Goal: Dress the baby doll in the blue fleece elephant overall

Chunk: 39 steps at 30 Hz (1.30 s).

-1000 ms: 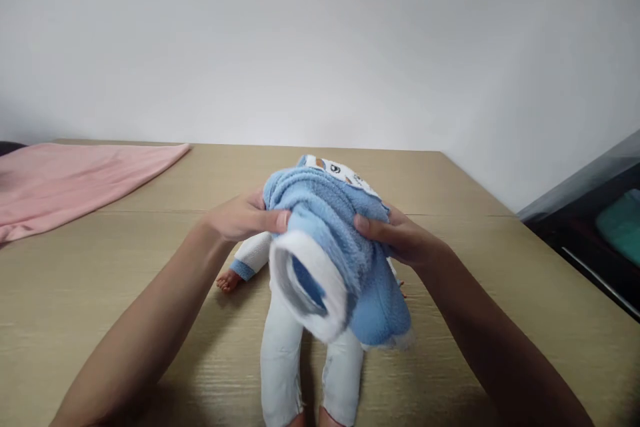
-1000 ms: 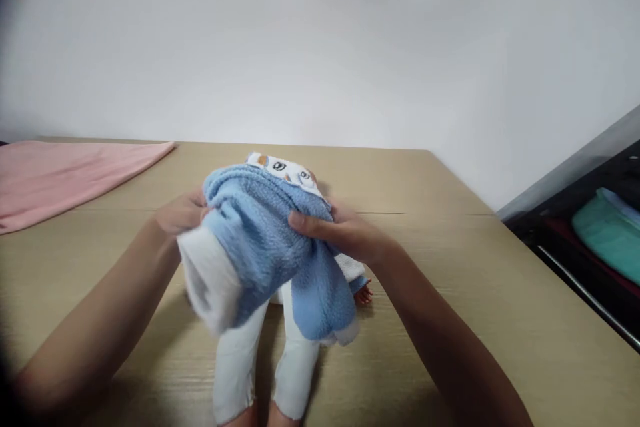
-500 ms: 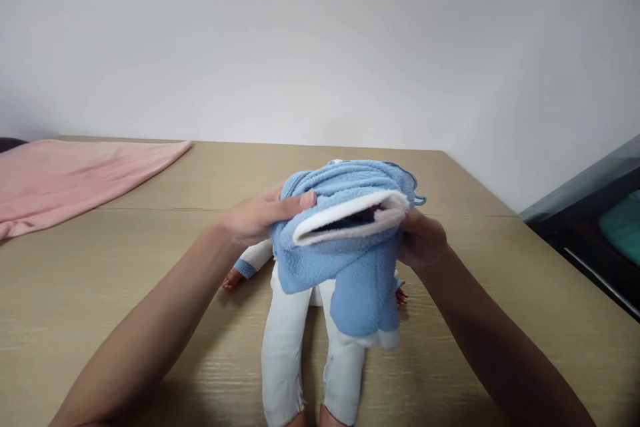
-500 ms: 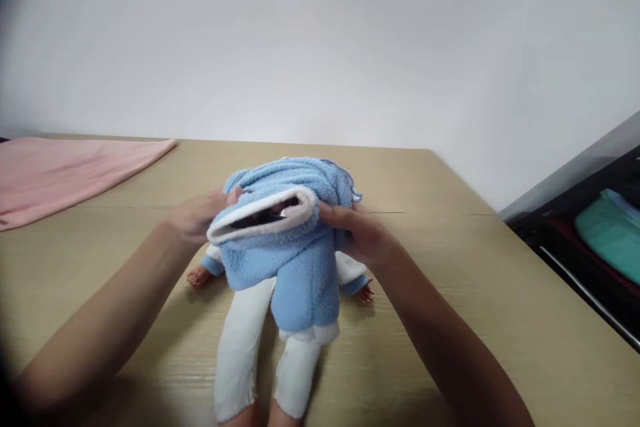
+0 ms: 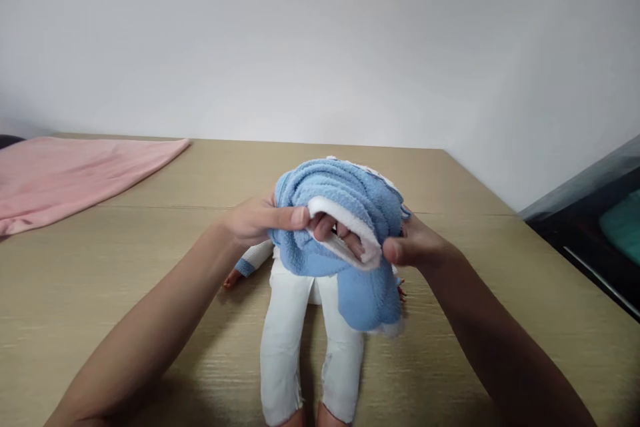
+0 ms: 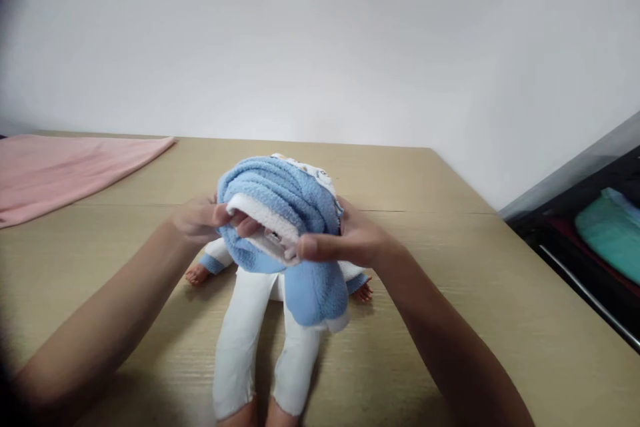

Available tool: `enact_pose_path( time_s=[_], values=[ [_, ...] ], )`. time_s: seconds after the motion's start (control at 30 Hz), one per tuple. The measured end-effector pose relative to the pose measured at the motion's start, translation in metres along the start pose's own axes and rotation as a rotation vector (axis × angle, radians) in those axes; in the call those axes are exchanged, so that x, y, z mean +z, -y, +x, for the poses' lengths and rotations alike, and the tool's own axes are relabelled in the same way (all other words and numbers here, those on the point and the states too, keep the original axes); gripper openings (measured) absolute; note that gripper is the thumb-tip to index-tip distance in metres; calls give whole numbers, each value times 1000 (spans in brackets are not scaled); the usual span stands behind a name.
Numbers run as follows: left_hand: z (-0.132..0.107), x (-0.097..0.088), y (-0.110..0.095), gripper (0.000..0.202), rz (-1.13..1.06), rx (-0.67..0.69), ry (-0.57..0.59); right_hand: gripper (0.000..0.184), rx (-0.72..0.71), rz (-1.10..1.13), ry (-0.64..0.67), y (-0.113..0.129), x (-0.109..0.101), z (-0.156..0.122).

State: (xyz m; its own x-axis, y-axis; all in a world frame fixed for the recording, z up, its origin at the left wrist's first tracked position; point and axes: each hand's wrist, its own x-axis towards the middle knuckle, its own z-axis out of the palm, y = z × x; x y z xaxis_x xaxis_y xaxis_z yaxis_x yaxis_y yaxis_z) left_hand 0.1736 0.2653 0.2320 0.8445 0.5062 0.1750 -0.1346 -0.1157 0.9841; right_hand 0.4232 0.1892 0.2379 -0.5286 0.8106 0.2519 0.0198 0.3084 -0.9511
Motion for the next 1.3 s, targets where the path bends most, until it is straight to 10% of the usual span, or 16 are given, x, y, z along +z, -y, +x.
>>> enact_pose_path(
  time_s=[0.3, 0.67, 0.9, 1.3],
  values=[
    [-4, 23, 4, 73, -15, -28, -197, 35, 56, -150, -543, 23, 34, -5],
    [-87, 117, -8, 88, 387, -120, -435, 11, 339, -209, -262, 35, 84, -63],
    [-155, 170, 22, 82, 109, -261, -444, 23, 611, -555, -121, 45, 122, -107],
    [-198, 187, 75, 65, 430, -528, -672, 9, 644, -781, 56, 3, 165, -112]
  ],
)
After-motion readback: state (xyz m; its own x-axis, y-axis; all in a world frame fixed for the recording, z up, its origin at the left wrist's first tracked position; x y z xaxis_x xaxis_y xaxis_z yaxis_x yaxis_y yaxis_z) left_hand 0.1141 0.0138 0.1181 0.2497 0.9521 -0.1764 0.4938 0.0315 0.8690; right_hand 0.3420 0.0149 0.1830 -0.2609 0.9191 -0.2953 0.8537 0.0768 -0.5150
